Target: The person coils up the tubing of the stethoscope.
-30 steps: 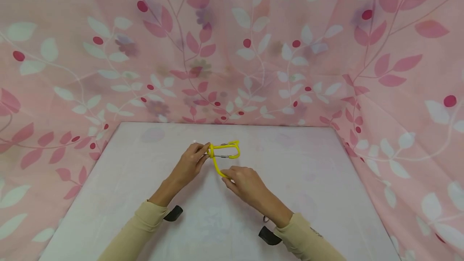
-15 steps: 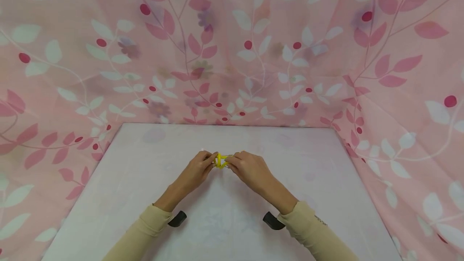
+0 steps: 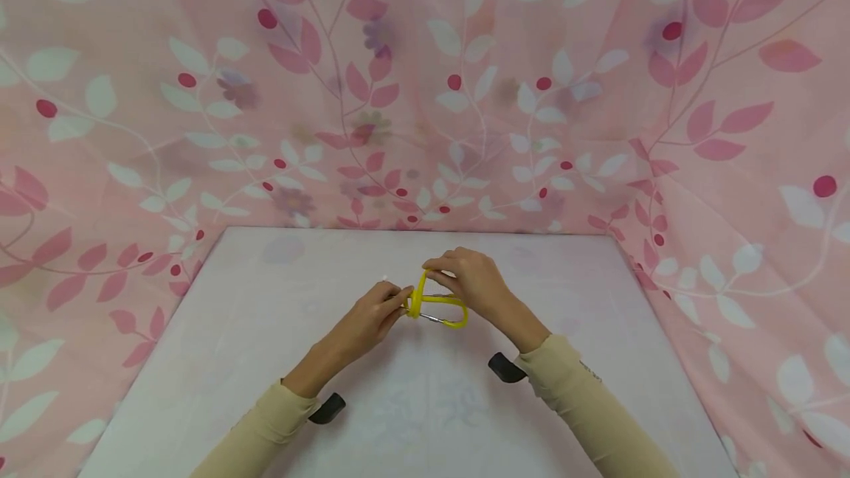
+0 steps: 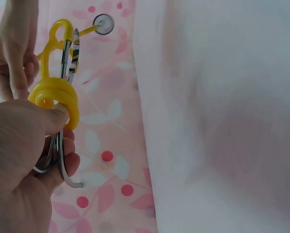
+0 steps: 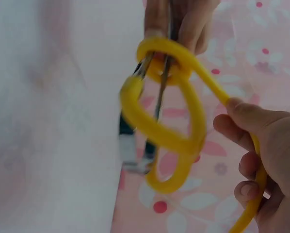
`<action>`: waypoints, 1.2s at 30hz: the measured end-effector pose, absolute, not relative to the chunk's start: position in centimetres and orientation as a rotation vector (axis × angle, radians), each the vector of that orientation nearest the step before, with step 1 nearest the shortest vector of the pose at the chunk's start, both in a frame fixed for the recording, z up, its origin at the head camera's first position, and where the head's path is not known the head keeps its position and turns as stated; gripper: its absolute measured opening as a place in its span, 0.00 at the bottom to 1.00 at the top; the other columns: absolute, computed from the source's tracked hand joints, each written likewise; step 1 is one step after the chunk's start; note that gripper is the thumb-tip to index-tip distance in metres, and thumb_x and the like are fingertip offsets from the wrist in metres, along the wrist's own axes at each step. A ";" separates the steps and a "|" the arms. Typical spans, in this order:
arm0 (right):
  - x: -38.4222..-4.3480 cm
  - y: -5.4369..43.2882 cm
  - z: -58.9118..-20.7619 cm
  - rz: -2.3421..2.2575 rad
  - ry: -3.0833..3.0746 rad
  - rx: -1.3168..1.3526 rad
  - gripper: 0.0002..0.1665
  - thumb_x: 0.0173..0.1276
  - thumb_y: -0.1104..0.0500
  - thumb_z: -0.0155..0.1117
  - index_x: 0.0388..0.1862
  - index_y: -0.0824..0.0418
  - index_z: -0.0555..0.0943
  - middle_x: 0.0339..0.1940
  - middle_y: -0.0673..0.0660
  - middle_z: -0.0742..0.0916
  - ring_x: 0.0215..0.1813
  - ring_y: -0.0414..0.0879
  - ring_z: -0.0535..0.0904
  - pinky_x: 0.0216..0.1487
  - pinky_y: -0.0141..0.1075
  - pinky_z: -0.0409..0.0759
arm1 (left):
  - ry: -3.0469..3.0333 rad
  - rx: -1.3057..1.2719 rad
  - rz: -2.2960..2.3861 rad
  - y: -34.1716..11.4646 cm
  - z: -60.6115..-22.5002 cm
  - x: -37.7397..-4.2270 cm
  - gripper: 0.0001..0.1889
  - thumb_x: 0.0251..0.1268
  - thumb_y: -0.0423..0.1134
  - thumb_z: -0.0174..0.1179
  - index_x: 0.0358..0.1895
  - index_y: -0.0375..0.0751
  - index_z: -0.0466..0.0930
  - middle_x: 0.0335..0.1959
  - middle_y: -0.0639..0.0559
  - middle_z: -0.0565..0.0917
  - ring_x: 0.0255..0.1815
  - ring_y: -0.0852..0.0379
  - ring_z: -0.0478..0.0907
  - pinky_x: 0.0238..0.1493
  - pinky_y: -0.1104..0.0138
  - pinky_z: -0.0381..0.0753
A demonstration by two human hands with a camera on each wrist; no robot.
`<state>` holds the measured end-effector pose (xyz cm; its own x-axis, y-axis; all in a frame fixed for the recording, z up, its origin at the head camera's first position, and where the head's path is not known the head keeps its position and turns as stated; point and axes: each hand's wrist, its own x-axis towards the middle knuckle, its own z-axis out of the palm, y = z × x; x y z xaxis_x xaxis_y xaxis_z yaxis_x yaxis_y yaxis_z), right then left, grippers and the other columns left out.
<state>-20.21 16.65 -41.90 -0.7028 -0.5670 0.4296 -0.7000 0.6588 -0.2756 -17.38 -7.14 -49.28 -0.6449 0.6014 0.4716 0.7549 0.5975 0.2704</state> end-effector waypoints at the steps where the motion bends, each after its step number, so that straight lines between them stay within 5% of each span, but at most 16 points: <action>1: -20.5 16.8 -42.0 0.642 -2.578 1.011 0.13 0.62 0.55 0.71 0.47 0.53 0.88 0.36 0.49 0.90 0.33 0.42 0.82 0.32 0.31 0.78 | -2.494 -1.097 -0.645 -7.1 -49.2 -17.3 0.25 0.61 0.32 0.67 0.62 0.36 0.77 0.45 0.48 0.80 0.46 0.57 0.78 0.68 0.53 0.71; 8: -22.7 18.0 -44.0 0.890 -2.565 1.095 0.12 0.62 0.55 0.71 0.45 0.52 0.89 0.32 0.46 0.89 0.24 0.37 0.69 0.25 0.27 0.70 | -2.455 -1.107 -0.683 -7.2 -48.8 -17.0 0.25 0.60 0.33 0.68 0.62 0.36 0.78 0.46 0.49 0.80 0.46 0.57 0.77 0.68 0.53 0.72; 15: -23.7 18.9 -47.4 1.337 -2.565 0.997 0.10 0.60 0.55 0.73 0.41 0.53 0.90 0.34 0.49 0.91 0.30 0.37 0.81 0.32 0.29 0.81 | -2.387 -1.153 -0.746 -7.2 -49.0 -16.9 0.25 0.59 0.31 0.68 0.61 0.35 0.78 0.45 0.49 0.79 0.44 0.59 0.76 0.64 0.58 0.77; 20: -23.5 18.8 -49.2 1.572 -2.564 0.932 0.10 0.60 0.60 0.72 0.42 0.57 0.89 0.34 0.55 0.90 0.30 0.50 0.84 0.34 0.37 0.85 | -2.362 -1.174 -0.768 -7.3 -49.4 -16.9 0.24 0.59 0.31 0.68 0.60 0.34 0.78 0.46 0.49 0.79 0.44 0.59 0.76 0.53 0.67 0.82; 24: -23.2 18.5 -49.8 1.706 -2.570 0.907 0.10 0.63 0.64 0.69 0.43 0.62 0.88 0.35 0.64 0.89 0.29 0.58 0.82 0.34 0.44 0.86 | -2.338 -1.198 -0.802 -7.4 -49.4 -17.0 0.26 0.58 0.31 0.68 0.62 0.34 0.77 0.47 0.48 0.79 0.45 0.60 0.76 0.59 0.63 0.80; 28: -22.2 17.9 -49.1 1.796 -2.595 0.860 0.11 0.65 0.62 0.68 0.45 0.66 0.87 0.36 0.66 0.89 0.32 0.53 0.85 0.37 0.38 0.86 | -2.329 -1.198 -0.833 -7.5 -49.2 -17.2 0.27 0.58 0.31 0.68 0.63 0.34 0.76 0.48 0.48 0.79 0.45 0.59 0.75 0.64 0.57 0.77; 36: -20.2 16.2 -48.0 1.844 -2.631 0.873 0.14 0.69 0.71 0.58 0.51 0.78 0.81 0.38 0.74 0.87 0.32 0.59 0.85 0.35 0.41 0.86 | -2.344 -1.121 -0.854 -7.8 -49.1 -17.7 0.27 0.63 0.34 0.65 0.66 0.37 0.73 0.50 0.47 0.79 0.47 0.58 0.75 0.68 0.53 0.72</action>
<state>-20.19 16.21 -47.99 -0.8462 -0.5139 0.1406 -0.3074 0.2554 -0.9167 -17.72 -7.81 -49.14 -0.5964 0.5502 0.5845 0.7973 0.4907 0.3516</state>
